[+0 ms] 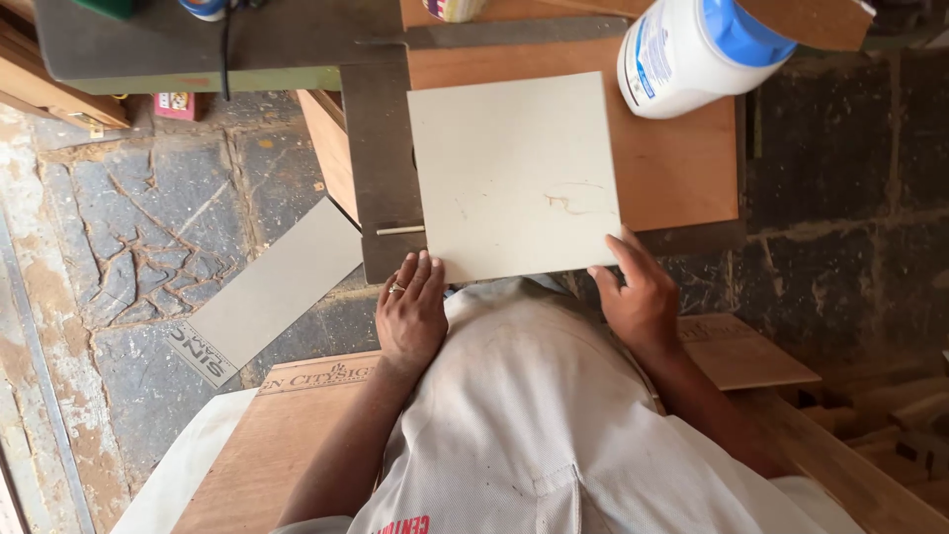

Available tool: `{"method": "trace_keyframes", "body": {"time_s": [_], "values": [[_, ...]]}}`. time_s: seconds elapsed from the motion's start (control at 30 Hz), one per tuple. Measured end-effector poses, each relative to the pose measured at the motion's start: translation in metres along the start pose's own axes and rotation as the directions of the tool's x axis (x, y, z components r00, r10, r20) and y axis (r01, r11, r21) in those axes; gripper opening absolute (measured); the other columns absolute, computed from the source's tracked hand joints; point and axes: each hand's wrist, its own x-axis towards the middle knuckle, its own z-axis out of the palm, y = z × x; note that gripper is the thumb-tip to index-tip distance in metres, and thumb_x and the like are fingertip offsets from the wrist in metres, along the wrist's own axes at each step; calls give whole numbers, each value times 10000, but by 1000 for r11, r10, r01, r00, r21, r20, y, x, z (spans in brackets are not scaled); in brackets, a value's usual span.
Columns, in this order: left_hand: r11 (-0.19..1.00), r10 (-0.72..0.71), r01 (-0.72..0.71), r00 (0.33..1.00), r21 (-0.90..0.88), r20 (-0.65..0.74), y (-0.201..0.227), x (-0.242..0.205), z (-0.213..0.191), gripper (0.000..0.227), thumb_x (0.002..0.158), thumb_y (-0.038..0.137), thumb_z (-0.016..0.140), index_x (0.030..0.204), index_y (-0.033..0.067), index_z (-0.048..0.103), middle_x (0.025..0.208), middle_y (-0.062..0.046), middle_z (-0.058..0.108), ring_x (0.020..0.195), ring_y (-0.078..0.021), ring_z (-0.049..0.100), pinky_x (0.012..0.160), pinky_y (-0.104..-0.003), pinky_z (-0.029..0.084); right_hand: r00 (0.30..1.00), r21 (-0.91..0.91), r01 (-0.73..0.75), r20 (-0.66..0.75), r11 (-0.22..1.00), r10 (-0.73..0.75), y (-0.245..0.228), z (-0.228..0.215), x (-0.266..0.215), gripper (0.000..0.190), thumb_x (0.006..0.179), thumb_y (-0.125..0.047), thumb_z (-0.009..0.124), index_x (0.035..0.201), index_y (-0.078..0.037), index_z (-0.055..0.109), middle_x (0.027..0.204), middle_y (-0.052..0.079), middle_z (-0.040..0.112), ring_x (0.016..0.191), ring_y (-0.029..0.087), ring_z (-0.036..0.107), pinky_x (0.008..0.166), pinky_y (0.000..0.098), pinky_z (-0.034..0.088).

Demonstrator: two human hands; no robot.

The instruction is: The recorder is applying tape to the edges of wood panels in a workshop environment.

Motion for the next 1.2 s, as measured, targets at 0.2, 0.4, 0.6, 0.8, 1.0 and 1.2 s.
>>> {"method": "trace_keyframes", "body": {"time_s": [0.2, 0.4, 0.6, 0.8, 1.0, 1.2], "values": [[999, -2, 2, 1000, -33, 18, 2, 4, -9, 241, 963, 108, 678, 1189, 33, 718, 1266, -148, 731, 1266, -326, 660, 1040, -483, 527, 992, 115, -81, -88, 990, 91, -9, -22, 9, 313, 941, -4, 784, 1235, 39, 684, 1111, 188, 743, 946, 235, 743, 784, 322, 591], [995, -58, 66, 992, -74, 108, 7, 16, -32, 393, 880, 265, 735, 1194, 32, 706, 1319, -194, 666, 1326, -396, 542, 961, -521, 508, 986, 267, -43, -146, 963, 85, -31, -39, 34, 261, 954, 17, 772, 1197, 29, 678, 1038, 122, 762, 876, 140, 718, 762, 268, 579], [975, 171, -193, 969, -114, -181, -13, 85, -74, 349, 999, 193, 712, 1316, 55, 664, 1480, -150, 598, 1489, -387, 465, 1272, -531, 395, 975, 196, 208, -123, 958, -187, -76, -82, 63, 227, 969, 26, 780, 1167, -29, 683, 1040, 97, 754, 895, 180, 738, 779, 281, 580], [766, 630, -642, 752, 0, -192, 65, 178, -200, 357, 943, 311, 807, 1241, 134, 723, 1381, -84, 650, 1416, -301, 486, 1203, -587, 327, 812, -53, 584, 10, 810, -584, -134, -135, 100, 242, 894, 35, 807, 1080, -73, 696, 989, 69, 771, 816, 196, 719, 701, 345, 500], [812, 479, -511, 860, -281, -177, 76, 179, -205, 64, 954, 139, 800, 1005, 156, 765, 1078, 23, 762, 1118, -185, 706, 967, -388, 542, 707, -190, 688, -48, 701, -706, -139, -161, 119, 295, 886, -59, 859, 1112, -17, 675, 984, 127, 735, 840, 232, 711, 718, 337, 536], [688, 213, -364, 928, -628, -304, 69, 172, -231, 39, 1065, 107, 696, 1079, 70, 702, 1106, -47, 743, 1112, -165, 722, 965, -311, 602, 862, 471, 440, -460, 765, -212, 0, -112, 82, 691, 1032, -333, 823, 1551, -88, 440, 1452, 97, 538, 1267, 184, 584, 1029, 334, 528]]}}
